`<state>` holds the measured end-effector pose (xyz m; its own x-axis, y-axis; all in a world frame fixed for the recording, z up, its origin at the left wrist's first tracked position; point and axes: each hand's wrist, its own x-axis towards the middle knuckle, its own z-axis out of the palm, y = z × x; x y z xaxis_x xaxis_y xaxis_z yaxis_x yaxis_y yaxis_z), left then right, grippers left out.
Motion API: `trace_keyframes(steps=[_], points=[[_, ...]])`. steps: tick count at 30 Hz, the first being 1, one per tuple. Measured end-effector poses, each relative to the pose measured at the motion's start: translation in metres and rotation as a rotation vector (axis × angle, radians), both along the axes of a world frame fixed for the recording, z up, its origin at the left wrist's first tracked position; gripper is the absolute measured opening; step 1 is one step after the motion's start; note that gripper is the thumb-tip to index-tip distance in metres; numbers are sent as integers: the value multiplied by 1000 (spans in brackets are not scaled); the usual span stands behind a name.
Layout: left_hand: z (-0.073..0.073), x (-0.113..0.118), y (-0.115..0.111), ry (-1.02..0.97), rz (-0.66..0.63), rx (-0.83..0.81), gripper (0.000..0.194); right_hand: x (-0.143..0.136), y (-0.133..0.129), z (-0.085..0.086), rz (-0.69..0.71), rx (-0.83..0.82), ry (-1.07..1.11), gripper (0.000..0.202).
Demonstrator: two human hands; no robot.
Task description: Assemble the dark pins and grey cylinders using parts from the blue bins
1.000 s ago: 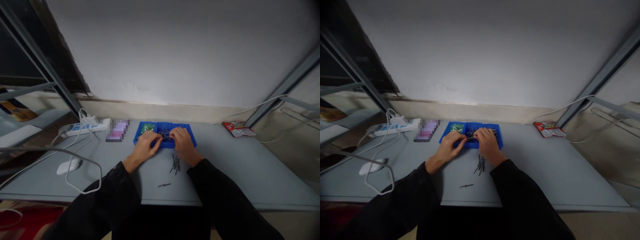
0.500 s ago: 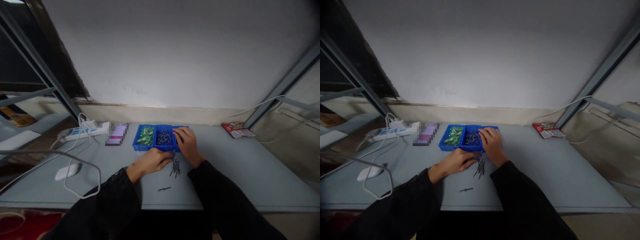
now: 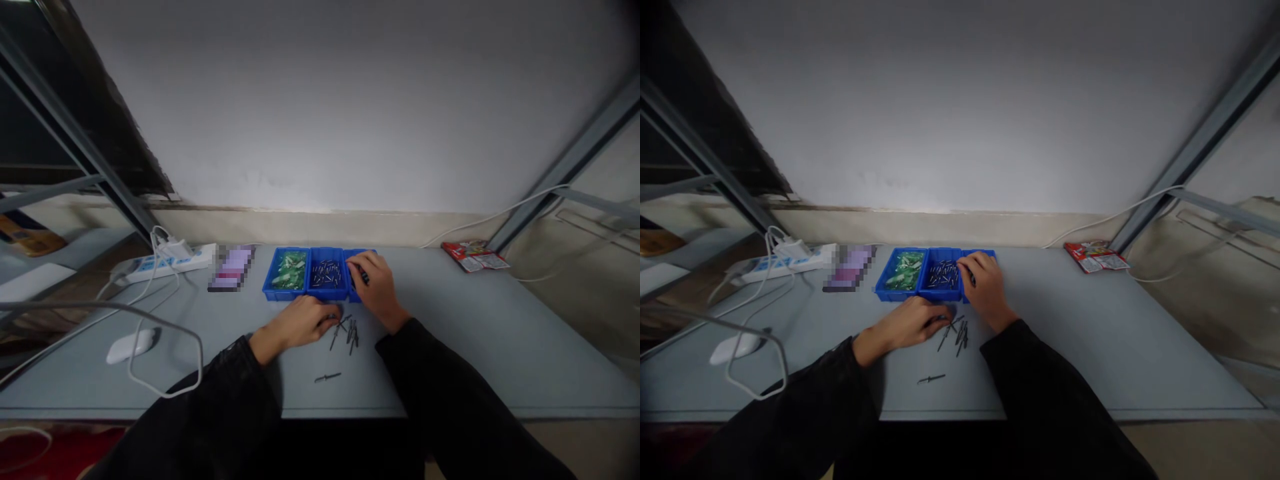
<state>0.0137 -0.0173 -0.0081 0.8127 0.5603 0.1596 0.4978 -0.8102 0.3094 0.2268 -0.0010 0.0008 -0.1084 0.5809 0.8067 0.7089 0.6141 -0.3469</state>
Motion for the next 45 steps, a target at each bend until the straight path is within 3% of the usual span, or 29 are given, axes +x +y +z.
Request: trace_keyframes(steps=[7, 22, 31, 36, 45], points=[[3, -3, -1, -103, 34, 69, 19, -1, -3, 4, 10, -15, 30, 18], [14, -1, -6, -217, 74, 13, 18, -2, -9, 2, 77, -16, 63, 19], [3, 16, -13, -262, -144, -86, 15, -2, -10, 5, 22, 13, 103, 18], [-3, 21, -16, -192, -177, -121, 13, -1, -9, 4, 25, 4, 92, 18], [5, 21, -24, -220, -250, -233, 13, 0, -9, 3, 32, -19, 92, 19]])
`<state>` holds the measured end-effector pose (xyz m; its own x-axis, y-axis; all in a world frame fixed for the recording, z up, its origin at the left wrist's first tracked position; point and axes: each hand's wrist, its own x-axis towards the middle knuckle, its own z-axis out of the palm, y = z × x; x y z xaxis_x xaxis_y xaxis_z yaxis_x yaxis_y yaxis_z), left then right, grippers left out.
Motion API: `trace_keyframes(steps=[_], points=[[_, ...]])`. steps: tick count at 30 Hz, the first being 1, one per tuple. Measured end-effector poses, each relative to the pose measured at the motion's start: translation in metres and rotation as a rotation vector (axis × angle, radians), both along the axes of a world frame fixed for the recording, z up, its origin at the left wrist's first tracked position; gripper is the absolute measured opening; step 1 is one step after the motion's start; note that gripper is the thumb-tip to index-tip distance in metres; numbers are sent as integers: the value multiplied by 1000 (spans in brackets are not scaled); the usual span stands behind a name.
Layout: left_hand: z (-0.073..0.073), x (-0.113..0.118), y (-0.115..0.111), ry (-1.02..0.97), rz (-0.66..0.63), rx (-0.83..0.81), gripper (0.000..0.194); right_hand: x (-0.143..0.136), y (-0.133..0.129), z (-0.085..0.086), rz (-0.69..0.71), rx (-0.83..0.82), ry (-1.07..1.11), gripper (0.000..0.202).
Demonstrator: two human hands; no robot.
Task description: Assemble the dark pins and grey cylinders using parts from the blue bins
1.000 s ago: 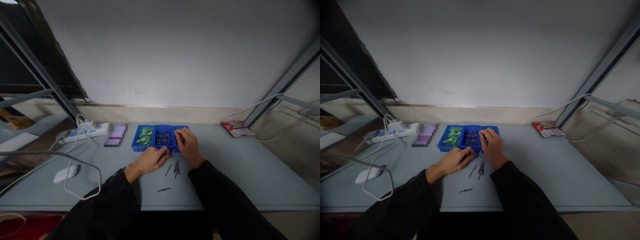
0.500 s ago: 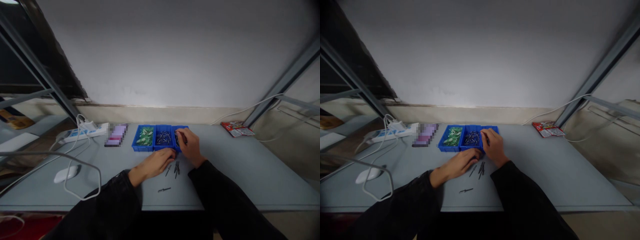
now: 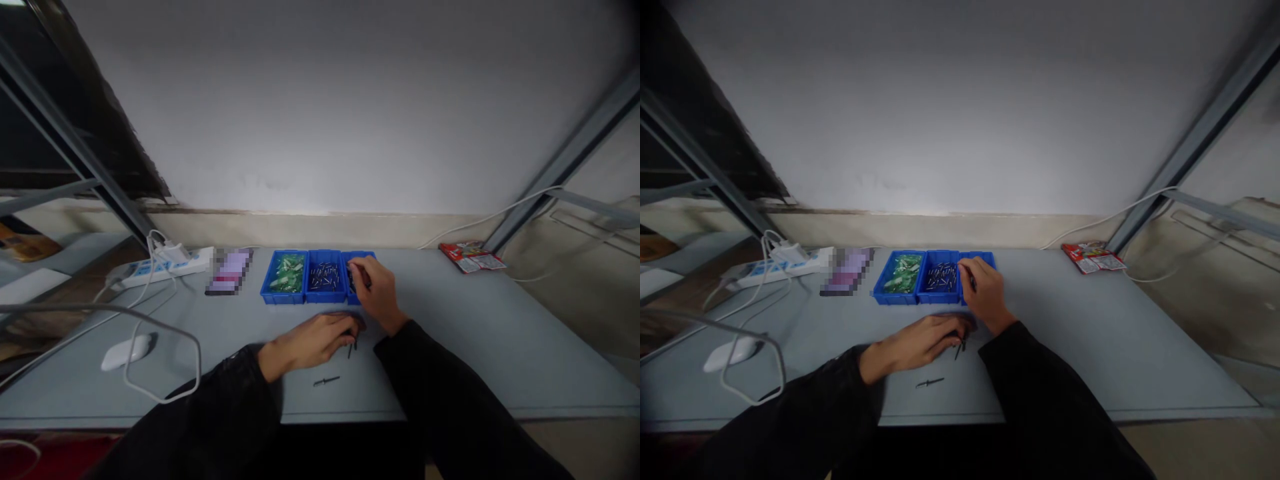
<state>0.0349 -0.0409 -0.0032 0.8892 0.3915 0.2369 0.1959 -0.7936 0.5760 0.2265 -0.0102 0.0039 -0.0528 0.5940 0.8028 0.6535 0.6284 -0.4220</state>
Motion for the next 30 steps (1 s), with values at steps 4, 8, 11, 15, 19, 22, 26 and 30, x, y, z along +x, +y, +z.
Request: trace_keyframes(steps=[4, 8, 11, 15, 19, 22, 26, 30], points=[[3, 3, -3, -14, -23, 33, 12, 0, 1, -1, -11, -5, -4, 19], [2, 3, -5, -9, -20, 90, 13, 1, 2, -2, -7, 1, -9, 19], [-1, 1, -6, -4, -4, 122, 12, 1, 2, -2, -7, -6, -6, 19], [-1, 0, -11, 26, 44, 123, 10, 1, 2, -2, -4, -5, -5, 19], [1, 5, -26, 71, 163, 141, 10, 1, 2, -2, -3, -20, -7, 19], [-2, 12, -42, 111, 257, 190, 12, 2, 3, -2, 4, -18, -6, 19], [-11, 20, -56, 184, 265, 361, 11, 2, 3, -2, 4, -11, -9, 18], [-15, 21, -51, 225, 234, 464, 10, 1, 3, -2, 10, -13, -15, 19]])
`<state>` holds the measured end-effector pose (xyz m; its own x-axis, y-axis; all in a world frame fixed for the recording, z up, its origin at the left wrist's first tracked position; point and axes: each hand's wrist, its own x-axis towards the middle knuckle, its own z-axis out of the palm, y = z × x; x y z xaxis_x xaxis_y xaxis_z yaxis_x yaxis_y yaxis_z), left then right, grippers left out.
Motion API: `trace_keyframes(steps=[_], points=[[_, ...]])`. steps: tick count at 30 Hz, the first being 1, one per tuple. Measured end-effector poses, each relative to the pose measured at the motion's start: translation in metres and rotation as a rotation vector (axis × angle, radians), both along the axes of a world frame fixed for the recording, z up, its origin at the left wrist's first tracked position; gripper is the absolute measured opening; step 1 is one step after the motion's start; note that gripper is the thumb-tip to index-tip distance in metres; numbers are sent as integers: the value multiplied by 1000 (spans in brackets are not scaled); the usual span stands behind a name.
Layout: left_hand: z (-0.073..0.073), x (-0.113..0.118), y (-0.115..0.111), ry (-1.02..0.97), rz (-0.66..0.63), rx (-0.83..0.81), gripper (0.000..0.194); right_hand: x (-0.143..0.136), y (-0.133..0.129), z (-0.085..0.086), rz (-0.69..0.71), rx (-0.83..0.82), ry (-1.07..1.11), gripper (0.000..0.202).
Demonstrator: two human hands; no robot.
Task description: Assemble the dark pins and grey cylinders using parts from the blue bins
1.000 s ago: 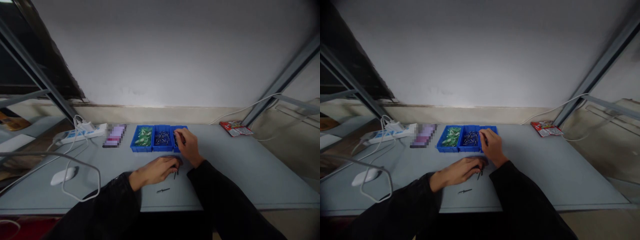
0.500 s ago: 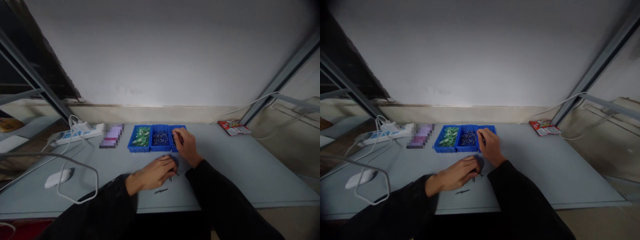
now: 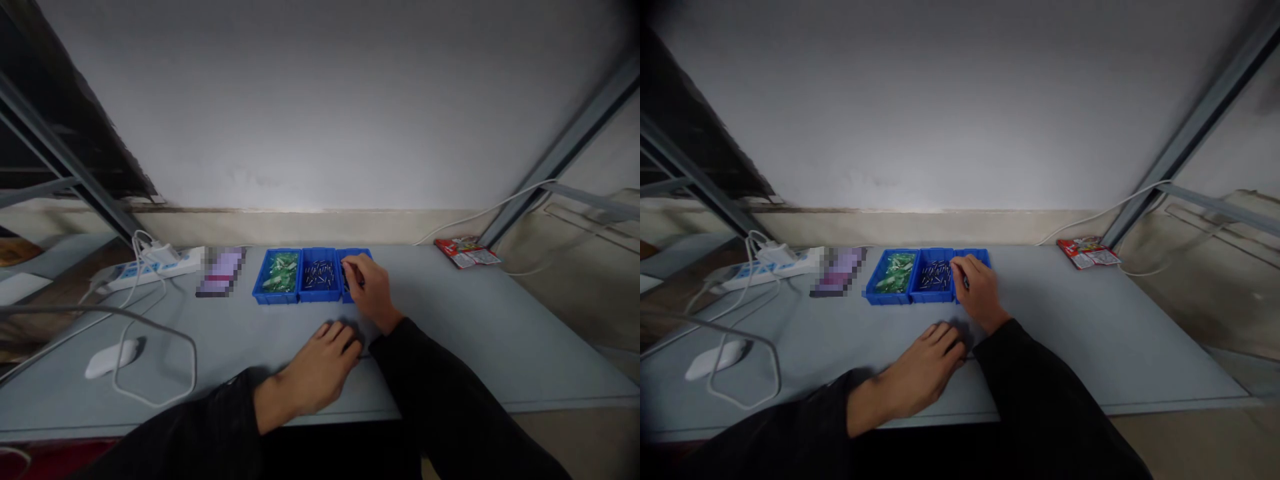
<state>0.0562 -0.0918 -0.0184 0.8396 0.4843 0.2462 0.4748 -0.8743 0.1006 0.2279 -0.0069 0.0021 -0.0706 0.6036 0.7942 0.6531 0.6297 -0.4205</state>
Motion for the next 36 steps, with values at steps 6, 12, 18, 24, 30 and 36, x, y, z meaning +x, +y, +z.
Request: trace_keyframes(steps=[6, 12, 18, 24, 30, 36], points=[[1, -6, 36, 9, -58, 43, 14, 0, 0, 1, 8, 3, 9, 18], [0, -10, 54, 5, -141, 75, 19, 0, 0, 0, 12, 3, 15, 17], [6, -10, 47, 19, -85, 97, 15, 0, 0, 0, 14, -2, 19, 18], [40, -18, 54, -72, 64, 51, 18, 0, 0, 0, 24, 17, 20, 18], [42, -34, 81, -231, 148, 92, 21, -3, -5, 1, 130, -47, -56, 18], [15, -38, 88, -397, 142, 26, 17, -7, -4, -5, 177, -73, -219, 21]])
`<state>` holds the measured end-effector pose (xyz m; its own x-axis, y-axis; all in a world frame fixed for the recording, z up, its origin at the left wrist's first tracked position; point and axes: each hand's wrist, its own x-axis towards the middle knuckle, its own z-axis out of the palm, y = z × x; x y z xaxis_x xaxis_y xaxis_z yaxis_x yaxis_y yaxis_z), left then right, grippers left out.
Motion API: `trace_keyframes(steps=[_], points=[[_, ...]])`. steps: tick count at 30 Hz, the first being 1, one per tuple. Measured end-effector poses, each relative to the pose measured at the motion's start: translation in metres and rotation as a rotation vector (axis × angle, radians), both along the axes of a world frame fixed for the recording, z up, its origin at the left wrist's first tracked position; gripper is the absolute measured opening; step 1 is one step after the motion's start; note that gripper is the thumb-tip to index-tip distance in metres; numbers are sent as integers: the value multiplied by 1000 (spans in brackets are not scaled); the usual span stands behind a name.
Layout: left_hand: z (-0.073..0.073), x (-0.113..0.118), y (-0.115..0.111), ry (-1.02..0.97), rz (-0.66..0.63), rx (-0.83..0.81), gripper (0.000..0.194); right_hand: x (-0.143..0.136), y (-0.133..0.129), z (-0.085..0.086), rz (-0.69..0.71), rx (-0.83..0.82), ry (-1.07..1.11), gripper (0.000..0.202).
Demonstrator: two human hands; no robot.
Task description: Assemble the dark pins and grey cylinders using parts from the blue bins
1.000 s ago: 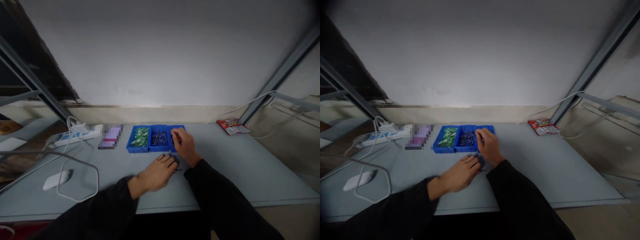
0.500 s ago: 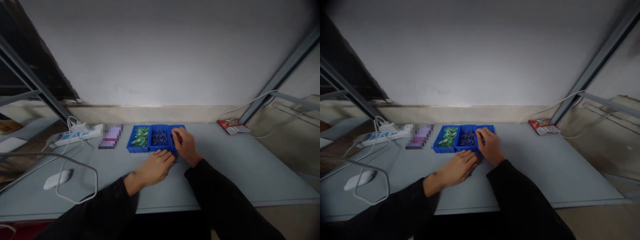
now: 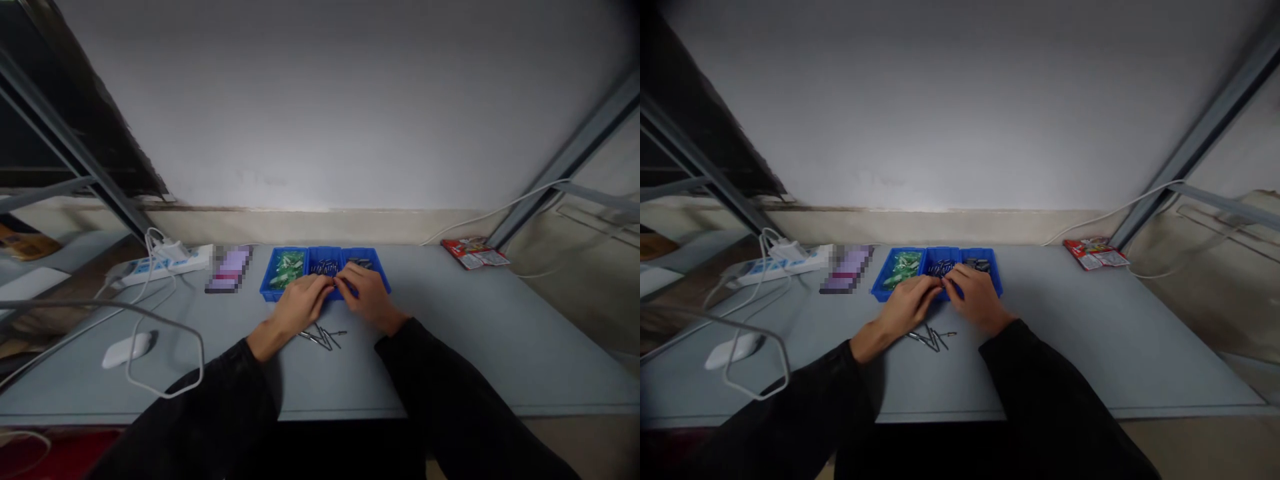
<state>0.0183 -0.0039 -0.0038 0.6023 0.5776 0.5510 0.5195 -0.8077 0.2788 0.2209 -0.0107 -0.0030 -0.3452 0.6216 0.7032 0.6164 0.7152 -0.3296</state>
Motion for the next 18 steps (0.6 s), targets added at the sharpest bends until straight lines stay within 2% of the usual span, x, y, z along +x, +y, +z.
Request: trace_keyframes(steps=[3, 8, 14, 18], points=[[-3, -1, 0, -83, -11, -19, 15, 0, 0, -1, 19, -30, -19, 19], [1, -6, 0, -171, 25, -16, 13, -1, -2, 1, 76, -49, -17, 17], [8, -9, -7, -150, 40, -57, 13, -3, -3, 0, 68, -30, -9, 22], [10, -9, -8, -135, -14, -60, 13, -7, -6, -2, 62, -13, -21, 24]])
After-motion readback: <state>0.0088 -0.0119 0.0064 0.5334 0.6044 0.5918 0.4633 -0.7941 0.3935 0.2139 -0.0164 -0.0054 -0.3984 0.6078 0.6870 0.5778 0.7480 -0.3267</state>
